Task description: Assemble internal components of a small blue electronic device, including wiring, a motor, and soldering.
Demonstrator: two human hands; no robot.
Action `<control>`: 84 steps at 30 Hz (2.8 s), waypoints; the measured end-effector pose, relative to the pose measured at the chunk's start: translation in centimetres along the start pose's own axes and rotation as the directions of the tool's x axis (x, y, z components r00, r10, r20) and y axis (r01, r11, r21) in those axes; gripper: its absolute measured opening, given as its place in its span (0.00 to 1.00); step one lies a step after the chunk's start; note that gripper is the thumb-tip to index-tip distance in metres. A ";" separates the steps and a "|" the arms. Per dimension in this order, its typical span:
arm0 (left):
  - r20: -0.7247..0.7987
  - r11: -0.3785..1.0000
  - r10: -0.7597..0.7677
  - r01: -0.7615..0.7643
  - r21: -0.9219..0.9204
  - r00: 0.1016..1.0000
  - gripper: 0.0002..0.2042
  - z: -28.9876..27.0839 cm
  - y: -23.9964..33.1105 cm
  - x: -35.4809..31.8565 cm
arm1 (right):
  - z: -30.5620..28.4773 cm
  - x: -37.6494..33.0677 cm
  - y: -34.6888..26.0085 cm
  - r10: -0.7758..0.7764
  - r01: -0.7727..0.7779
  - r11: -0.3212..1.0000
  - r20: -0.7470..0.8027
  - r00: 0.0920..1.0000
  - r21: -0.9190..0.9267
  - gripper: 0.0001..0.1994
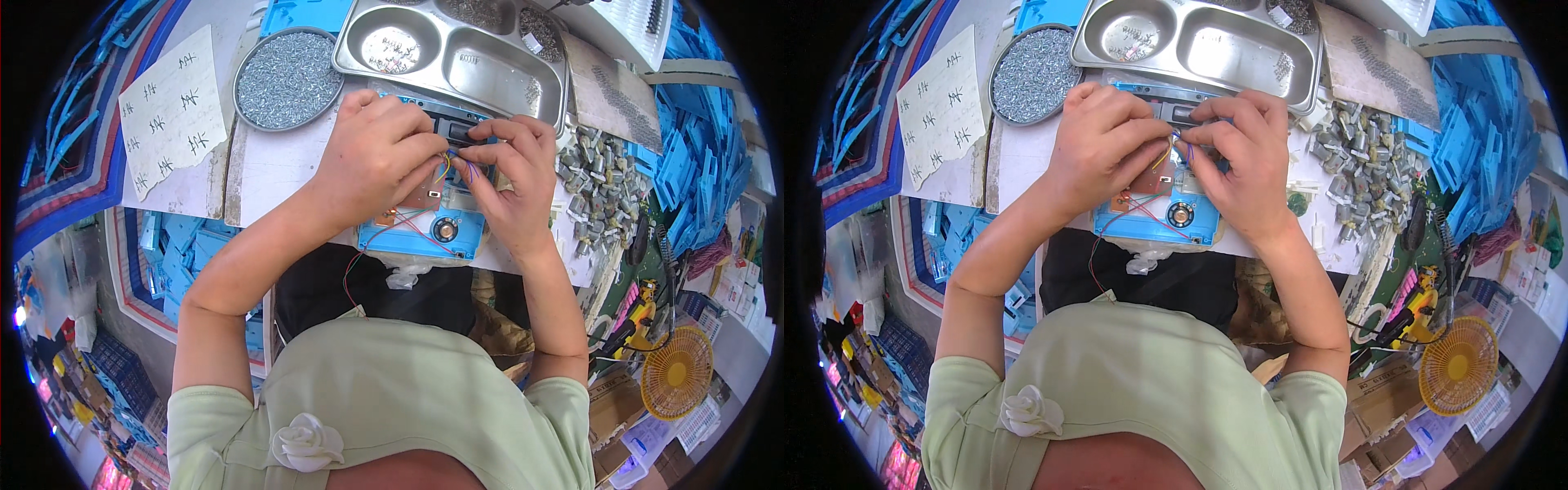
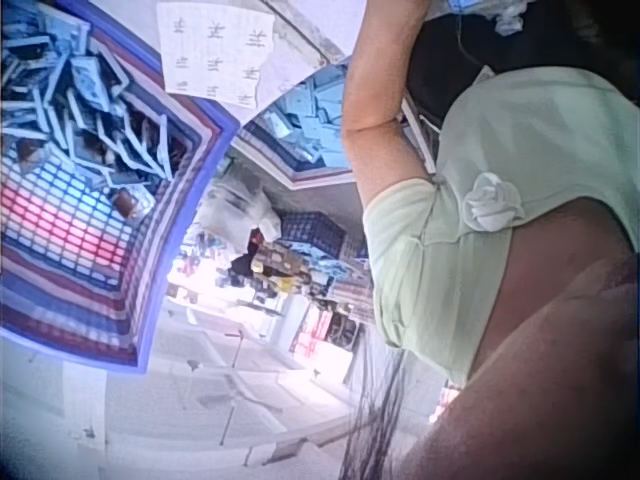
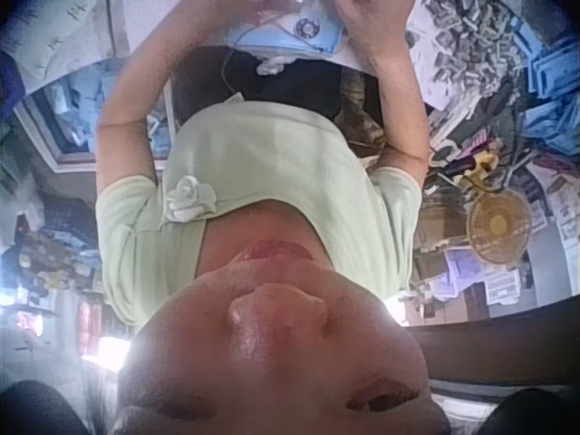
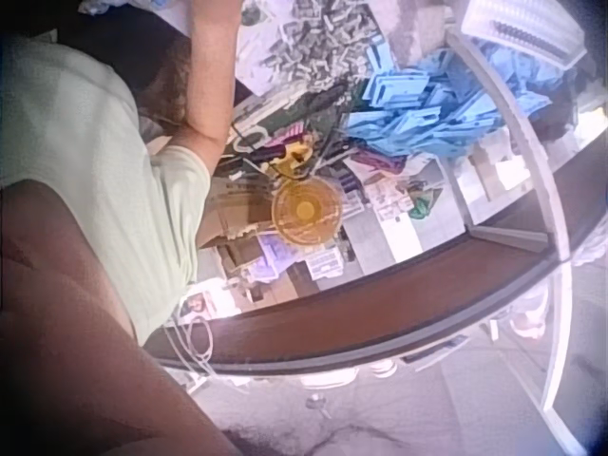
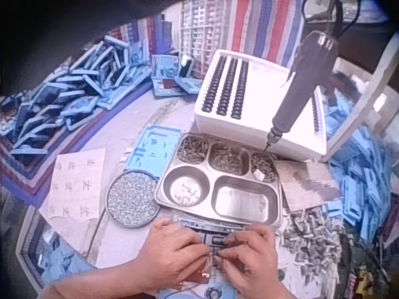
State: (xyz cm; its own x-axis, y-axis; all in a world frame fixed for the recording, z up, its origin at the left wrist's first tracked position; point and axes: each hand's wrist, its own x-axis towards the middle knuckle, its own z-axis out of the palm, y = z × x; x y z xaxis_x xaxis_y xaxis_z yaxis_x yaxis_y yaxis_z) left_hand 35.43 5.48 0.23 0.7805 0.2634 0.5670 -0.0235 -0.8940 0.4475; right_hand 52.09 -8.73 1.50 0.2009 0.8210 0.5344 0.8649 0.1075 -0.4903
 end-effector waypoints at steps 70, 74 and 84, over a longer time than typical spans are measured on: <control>0.201 0.979 0.183 -0.197 0.051 0.962 0.10 1.3 2.3 2.4 | -28.4 -28.5 2.3 0.512 -0.392 0.799 -0.858 0.047 0.456 0.11; 0.187 0.999 -0.026 0.033 -0.035 0.982 0.07 -0.5 1.9 1.7 | -30.3 -31.4 -0.7 0.653 0.021 0.705 -0.661 0.370 0.708 0.13; 0.161 0.818 -0.402 0.432 -0.380 0.902 0.04 -1.1 2.5 1.7 | -6.9 -9.1 -1.2 0.634 -0.127 0.504 -0.266 0.726 0.854 0.21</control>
State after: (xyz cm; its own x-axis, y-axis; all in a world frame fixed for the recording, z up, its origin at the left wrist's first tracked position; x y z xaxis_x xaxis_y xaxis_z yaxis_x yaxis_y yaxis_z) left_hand 36.02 4.09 3.09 0.8137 0.5380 0.2200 0.0805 -0.4793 0.8740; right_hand 52.38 -20.19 2.01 0.8164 0.5154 0.2606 0.0172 0.4293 -0.9030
